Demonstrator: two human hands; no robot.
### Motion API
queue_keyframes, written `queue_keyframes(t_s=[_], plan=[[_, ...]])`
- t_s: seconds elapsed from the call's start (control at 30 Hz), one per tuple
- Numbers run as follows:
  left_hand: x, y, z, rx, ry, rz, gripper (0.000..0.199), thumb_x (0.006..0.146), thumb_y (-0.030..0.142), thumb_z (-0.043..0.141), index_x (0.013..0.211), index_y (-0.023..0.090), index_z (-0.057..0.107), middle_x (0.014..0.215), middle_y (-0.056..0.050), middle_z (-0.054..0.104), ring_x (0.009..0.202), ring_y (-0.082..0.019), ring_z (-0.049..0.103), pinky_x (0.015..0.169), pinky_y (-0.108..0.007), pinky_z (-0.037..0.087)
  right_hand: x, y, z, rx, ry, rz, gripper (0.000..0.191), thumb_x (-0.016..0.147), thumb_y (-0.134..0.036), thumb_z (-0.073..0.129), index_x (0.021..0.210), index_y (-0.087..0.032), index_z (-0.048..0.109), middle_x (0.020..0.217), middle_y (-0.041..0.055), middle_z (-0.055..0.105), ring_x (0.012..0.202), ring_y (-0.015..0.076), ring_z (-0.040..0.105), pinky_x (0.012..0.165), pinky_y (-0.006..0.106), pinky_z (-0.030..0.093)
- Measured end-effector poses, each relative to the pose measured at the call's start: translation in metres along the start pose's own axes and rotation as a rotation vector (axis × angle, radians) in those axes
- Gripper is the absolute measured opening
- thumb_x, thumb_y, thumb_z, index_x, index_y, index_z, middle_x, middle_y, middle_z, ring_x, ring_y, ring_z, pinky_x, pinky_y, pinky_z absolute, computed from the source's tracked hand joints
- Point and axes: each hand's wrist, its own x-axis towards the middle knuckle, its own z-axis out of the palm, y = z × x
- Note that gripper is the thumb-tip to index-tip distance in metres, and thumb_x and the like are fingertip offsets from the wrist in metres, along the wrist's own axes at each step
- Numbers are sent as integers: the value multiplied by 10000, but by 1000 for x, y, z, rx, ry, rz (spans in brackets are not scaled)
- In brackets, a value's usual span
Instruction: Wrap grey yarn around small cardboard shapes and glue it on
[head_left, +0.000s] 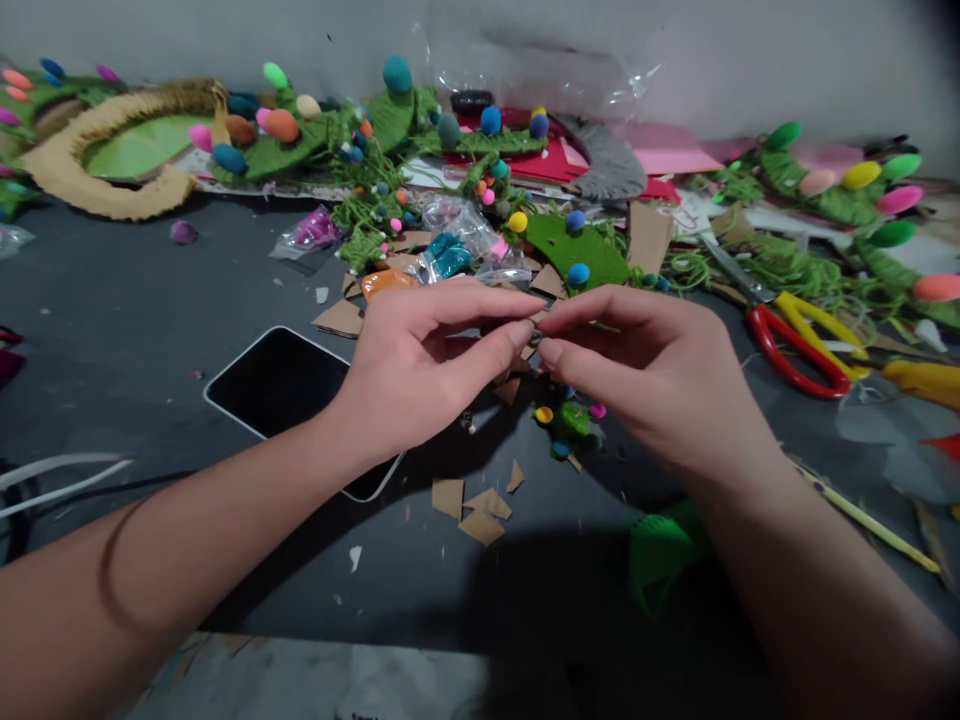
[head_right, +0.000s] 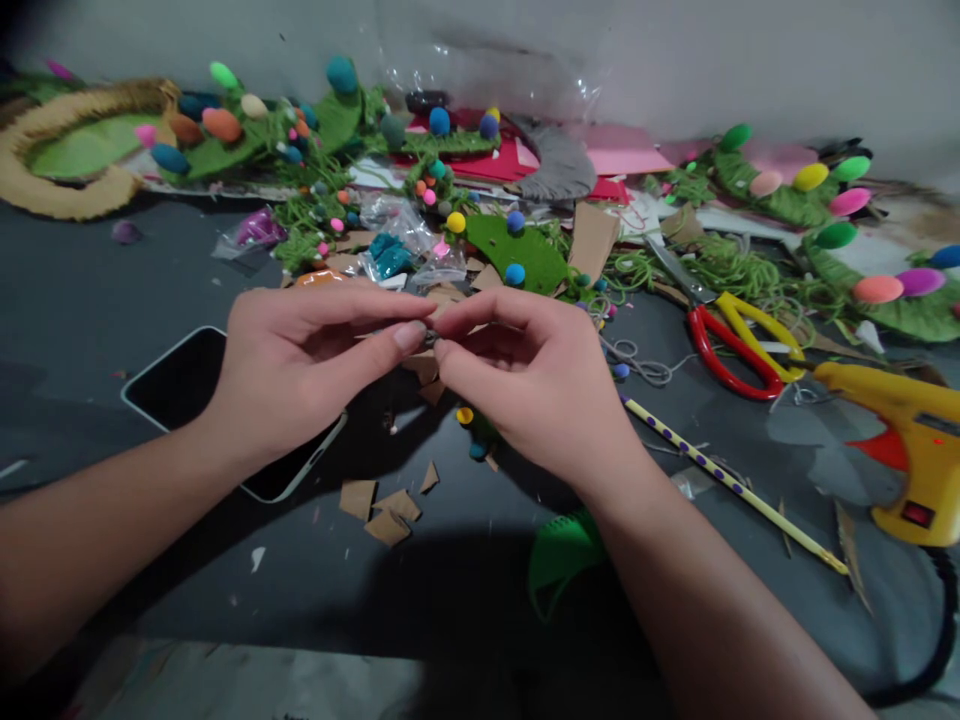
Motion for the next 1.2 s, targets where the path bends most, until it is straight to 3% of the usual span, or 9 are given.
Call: queue_keyframes(t_s=[0.57,0.9,1.2], plan=[[-1,-1,1,18,7,10,159,872,241,749,1012,268,821,984,-13,811,871,-187,769,747,-286,656,-2,2,0,84,4,23,114,777,-137,788,872,-201,789,843,12,789,776,182,768,681,268,647],[-3,-4,2,63,32,35,158,872,259,755,1016,280,816,983,-2,810,848,-167,760,723,-260,649,-1,1,4,48,38,24,141,736,-100,800,838,-192,772,795,-12,764,707,144,737,624,231,619],[-4,-4,3,50,24,-1,149,884,317,745,1013,284,811,1003,-8,808,867,-178,765,734,-277,655,0,4,2,54,37,25,124,743,-116,788,840,-193,778,837,1,775,752,156,740,664,255,625]])
